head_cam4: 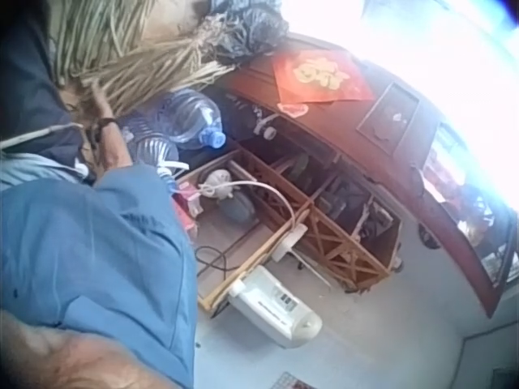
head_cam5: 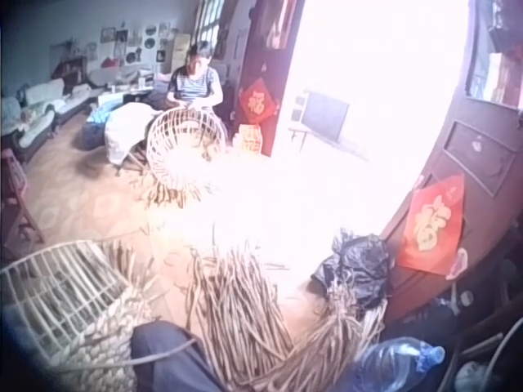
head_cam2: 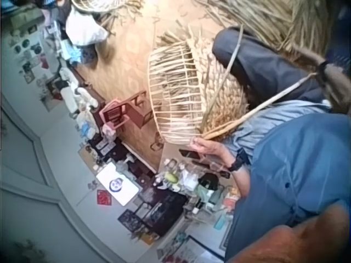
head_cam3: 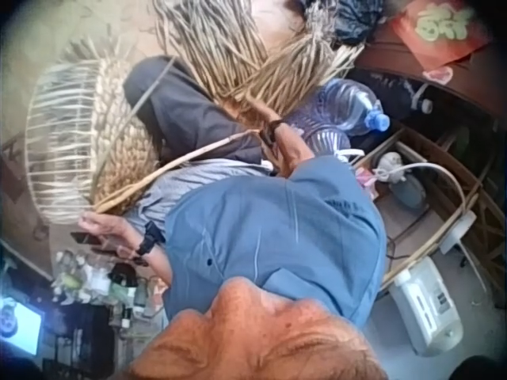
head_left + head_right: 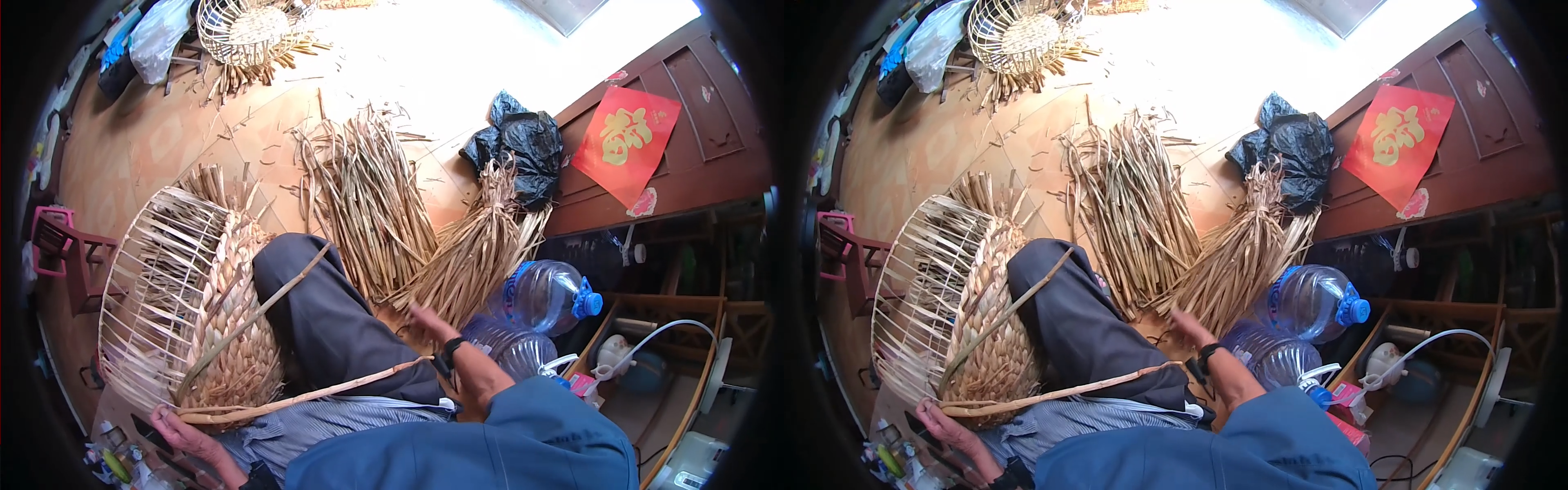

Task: Weaving a large basket from wood or bamboo strips.

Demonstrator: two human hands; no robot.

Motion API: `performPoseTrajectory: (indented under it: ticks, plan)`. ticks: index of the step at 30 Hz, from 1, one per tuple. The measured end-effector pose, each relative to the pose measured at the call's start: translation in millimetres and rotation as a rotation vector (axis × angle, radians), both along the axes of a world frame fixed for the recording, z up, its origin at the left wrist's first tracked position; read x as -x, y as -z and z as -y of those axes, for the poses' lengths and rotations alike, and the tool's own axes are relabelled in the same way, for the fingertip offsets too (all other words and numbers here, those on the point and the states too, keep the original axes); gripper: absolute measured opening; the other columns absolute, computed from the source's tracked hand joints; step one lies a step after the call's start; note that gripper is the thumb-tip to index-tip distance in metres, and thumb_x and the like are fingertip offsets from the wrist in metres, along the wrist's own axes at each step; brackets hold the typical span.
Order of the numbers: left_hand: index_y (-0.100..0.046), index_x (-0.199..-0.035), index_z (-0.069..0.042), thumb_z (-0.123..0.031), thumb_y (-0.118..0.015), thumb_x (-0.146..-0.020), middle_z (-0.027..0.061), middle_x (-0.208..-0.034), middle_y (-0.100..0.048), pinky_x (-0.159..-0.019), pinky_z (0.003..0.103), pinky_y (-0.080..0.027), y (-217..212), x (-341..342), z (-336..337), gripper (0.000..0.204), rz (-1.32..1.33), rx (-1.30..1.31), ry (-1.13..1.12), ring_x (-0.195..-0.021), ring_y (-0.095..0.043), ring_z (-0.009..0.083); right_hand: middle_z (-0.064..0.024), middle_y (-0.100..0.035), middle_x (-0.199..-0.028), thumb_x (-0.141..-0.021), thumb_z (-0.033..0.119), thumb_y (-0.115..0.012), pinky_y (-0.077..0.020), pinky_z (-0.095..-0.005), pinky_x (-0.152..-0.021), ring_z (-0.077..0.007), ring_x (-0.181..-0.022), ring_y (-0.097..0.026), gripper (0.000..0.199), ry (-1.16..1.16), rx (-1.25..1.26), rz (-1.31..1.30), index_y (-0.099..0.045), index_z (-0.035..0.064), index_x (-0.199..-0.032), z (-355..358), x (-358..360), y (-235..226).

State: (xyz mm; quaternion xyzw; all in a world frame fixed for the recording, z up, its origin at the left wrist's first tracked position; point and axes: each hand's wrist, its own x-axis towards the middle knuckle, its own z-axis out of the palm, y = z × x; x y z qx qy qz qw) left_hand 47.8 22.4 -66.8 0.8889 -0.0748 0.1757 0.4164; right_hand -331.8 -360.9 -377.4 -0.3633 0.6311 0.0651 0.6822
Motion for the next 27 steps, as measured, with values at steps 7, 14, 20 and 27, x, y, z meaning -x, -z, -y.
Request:
performPoseTrajectory:
  ticks: [7, 14, 20, 27]
  plan:
    - [-0.057, -0.111, 0.004, -0.023, -0.047, -0.11, 0.01, -0.102, -0.056, -0.092, 0.033, -0.043, 1, -2, -9, 0.029, -0.031, -0.03, 0.052, -0.097, -0.052, 0.0203, -0.019, -0.073, -0.111, -0.102, 0.035, -0.056, -0.0559, -0.0434, -0.081, -0.0321, -0.093, -0.071, 0.037, -0.663, 0.132, 0.479, -0.075, 0.0035, -0.107, -55, -22, 21]
    - [-0.059, -0.107, 0.003, -0.023, -0.048, -0.109, 0.0072, -0.097, -0.056, -0.087, 0.031, -0.044, -9, 6, 0, 0.029, -0.117, 0.026, 0.08, -0.092, -0.052, 0.0173, -0.0108, -0.069, -0.084, -0.101, 0.027, -0.058, -0.0522, -0.0393, -0.072, -0.0218, -0.076, -0.064, 0.031, -0.141, 1.061, 0.149, -0.072, 0.0017, -0.11, 143, -60, -48]
    - [-0.066, -0.109, 0.002, -0.009, -0.058, -0.101, 0.0098, -0.1, -0.069, -0.09, 0.035, -0.052, -48, 20, 14, 0.015, -0.147, -0.132, 0.092, -0.095, -0.064, 0.0213, 0.0006, -0.056, -0.085, -0.105, 0.014, -0.058, -0.036, -0.0222, -0.059, -0.0058, -0.067, -0.047, 0.019, -0.24, 1.05, 0.717, -0.073, 0.0053, -0.111, 154, -148, -275]
    - [-0.07, -0.103, -0.004, -0.001, -0.068, -0.088, 0.0134, -0.102, -0.071, -0.091, 0.043, -0.052, -94, 36, 24, 0.016, 0.139, -0.434, 0.069, -0.099, -0.066, 0.0339, -0.0028, -0.065, -0.086, -0.089, -0.005, -0.073, -0.0499, -0.0254, -0.069, -0.0103, -0.081, -0.063, 0.022, -0.694, 0.967, 1.081, -0.068, 0.0008, -0.11, -21, -251, -400]
